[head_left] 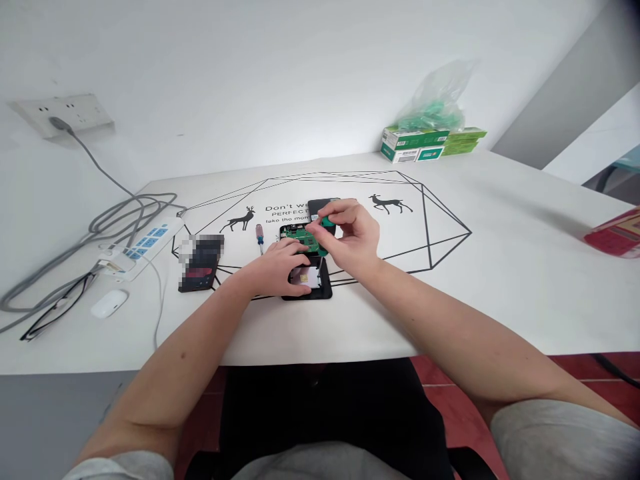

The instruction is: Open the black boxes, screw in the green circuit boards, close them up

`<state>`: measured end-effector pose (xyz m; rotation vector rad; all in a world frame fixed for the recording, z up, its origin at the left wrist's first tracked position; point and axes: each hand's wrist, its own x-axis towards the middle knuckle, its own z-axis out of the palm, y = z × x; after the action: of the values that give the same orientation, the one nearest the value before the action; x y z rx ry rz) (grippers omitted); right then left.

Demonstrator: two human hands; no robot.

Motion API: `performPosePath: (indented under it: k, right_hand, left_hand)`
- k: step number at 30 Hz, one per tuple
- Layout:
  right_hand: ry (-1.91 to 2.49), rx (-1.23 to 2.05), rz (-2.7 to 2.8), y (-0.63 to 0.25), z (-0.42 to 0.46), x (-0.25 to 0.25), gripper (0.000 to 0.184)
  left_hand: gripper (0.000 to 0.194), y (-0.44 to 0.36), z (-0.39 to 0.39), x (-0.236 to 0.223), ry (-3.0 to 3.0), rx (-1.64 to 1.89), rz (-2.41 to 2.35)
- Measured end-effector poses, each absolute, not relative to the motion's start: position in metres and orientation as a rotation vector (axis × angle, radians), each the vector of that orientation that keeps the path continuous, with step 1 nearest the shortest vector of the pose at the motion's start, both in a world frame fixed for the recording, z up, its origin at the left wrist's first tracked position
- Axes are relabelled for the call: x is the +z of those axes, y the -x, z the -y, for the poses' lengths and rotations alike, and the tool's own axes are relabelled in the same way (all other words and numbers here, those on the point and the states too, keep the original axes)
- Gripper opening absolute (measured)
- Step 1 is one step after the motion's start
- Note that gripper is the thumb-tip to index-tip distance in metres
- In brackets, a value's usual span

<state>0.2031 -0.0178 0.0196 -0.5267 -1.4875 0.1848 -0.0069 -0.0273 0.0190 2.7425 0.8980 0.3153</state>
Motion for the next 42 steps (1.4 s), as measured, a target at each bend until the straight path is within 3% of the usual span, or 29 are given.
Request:
performPosePath:
  k: [3,6,9,12,18,22,26,32,35,38,42]
  right_hand:
    - [0.471,0.181,1.523,-0.204,0.020,0.018,0.030]
    - [0.335,0.203,1.612,-0.208,0.019,0.023,0.004]
    - [0.265,0.261,1.714,-0.217,0.016,0.033,0.011]
    - [0.369,0.384,1.833,-0.229,0.013,0.045,0.003]
    - [0.486,0.659,1.871,-0.243,0.012,0.059,0.022]
    - [0.495,0.612,1.890,-0.235,0.011,0.050,0.021]
    - [0.584,0.632,1.844,-0.220,0.005,0.032,0.037]
    - [1.067,0.526,1.476,-0.241,-0.023,0.030,0.041]
    - [1.554,0.383,1.658,-0.262,-0.036,0.031,0.038]
    - [1.925,0.347,1.959,-0.268,-0.040,0.022,0.038]
    - [1.996,0.338,2.058,-0.257,-0.031,0.017,0.038]
  left_hand:
    - [0.024,0.007,0.027,0.019,-2.747,0.324,-0.875]
    - [0.027,0.007,0.027,0.018,-2.749,0.323,-0.870]
    - [0.030,0.006,0.027,0.017,-2.752,0.316,-0.878]
    - [0.028,0.006,0.027,0.016,-2.755,0.302,-0.887]
    - [0.028,0.006,0.028,0.018,-2.758,0.268,-0.901]
    - [0.022,0.004,0.027,0.019,-2.739,0.282,-0.909]
    - [0.025,-0.001,0.025,0.017,-2.695,0.345,-0.911]
    - [0.019,-0.006,0.027,0.016,-2.642,0.497,-0.862]
    - [0.019,-0.004,0.024,0.015,-2.374,0.704,-0.837]
    - [0.035,-0.003,0.018,0.015,-1.792,0.977,-0.833]
    - [0.052,-0.003,0.008,0.021,-1.126,1.203,-0.885]
